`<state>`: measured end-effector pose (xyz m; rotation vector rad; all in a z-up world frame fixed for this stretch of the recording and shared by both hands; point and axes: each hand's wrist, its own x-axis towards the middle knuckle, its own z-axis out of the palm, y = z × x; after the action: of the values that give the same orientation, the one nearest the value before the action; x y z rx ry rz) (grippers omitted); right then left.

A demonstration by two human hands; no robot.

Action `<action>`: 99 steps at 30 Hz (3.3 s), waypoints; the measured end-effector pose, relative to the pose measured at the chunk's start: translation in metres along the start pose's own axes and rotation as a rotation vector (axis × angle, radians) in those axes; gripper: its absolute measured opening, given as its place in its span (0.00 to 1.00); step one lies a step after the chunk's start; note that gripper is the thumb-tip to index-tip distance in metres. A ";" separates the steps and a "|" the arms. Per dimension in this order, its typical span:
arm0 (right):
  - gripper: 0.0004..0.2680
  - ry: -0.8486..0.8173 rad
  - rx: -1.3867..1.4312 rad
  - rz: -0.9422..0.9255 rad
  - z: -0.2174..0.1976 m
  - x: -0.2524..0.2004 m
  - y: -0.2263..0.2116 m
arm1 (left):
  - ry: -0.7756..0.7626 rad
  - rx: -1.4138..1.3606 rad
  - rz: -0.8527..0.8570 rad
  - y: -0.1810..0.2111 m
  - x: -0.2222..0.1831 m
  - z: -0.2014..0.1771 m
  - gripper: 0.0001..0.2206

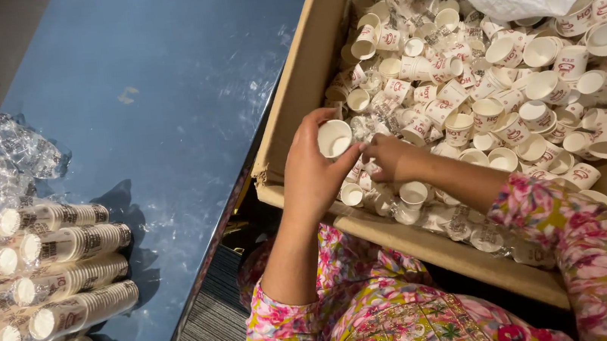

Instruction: Stacking and organizing paper cups into stacks from a large box.

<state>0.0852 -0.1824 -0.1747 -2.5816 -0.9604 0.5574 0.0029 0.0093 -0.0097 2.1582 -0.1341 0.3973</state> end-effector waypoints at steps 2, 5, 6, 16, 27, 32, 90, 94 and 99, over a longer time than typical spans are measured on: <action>0.18 -0.158 0.518 0.113 -0.054 -0.006 -0.015 | -0.050 -0.056 -0.203 0.006 0.002 -0.002 0.27; 0.17 0.044 1.349 -0.055 -0.072 -0.003 0.026 | -0.007 0.031 -0.200 0.001 0.001 0.002 0.29; 0.17 0.044 1.349 -0.051 -0.090 -0.017 0.012 | -0.009 0.029 -0.202 -0.001 0.000 0.004 0.29; 0.19 0.574 0.780 -0.552 -0.122 -0.062 -0.078 | -0.230 0.007 -0.125 -0.007 -0.003 0.007 0.39; 0.17 0.597 0.493 -0.507 -0.089 -0.028 -0.031 | -0.091 -0.088 -0.006 0.000 -0.002 0.000 0.32; 0.11 0.158 -0.044 0.087 0.001 0.017 0.059 | -0.176 -0.041 -0.155 0.006 0.000 -0.004 0.26; 0.13 0.475 -0.182 0.103 -0.050 -0.009 0.013 | -0.335 0.085 -0.142 0.000 0.003 0.003 0.28; 0.16 0.123 0.137 0.035 0.007 0.003 0.006 | -0.286 0.068 -0.189 0.000 -0.002 0.004 0.29; 0.20 0.247 0.490 -0.047 0.050 0.020 0.000 | -0.305 0.056 -0.200 0.010 0.004 -0.003 0.30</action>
<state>0.0759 -0.1601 -0.2232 -2.1218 -0.6956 0.3889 0.0037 0.0063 0.0009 2.2508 -0.0776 -0.0450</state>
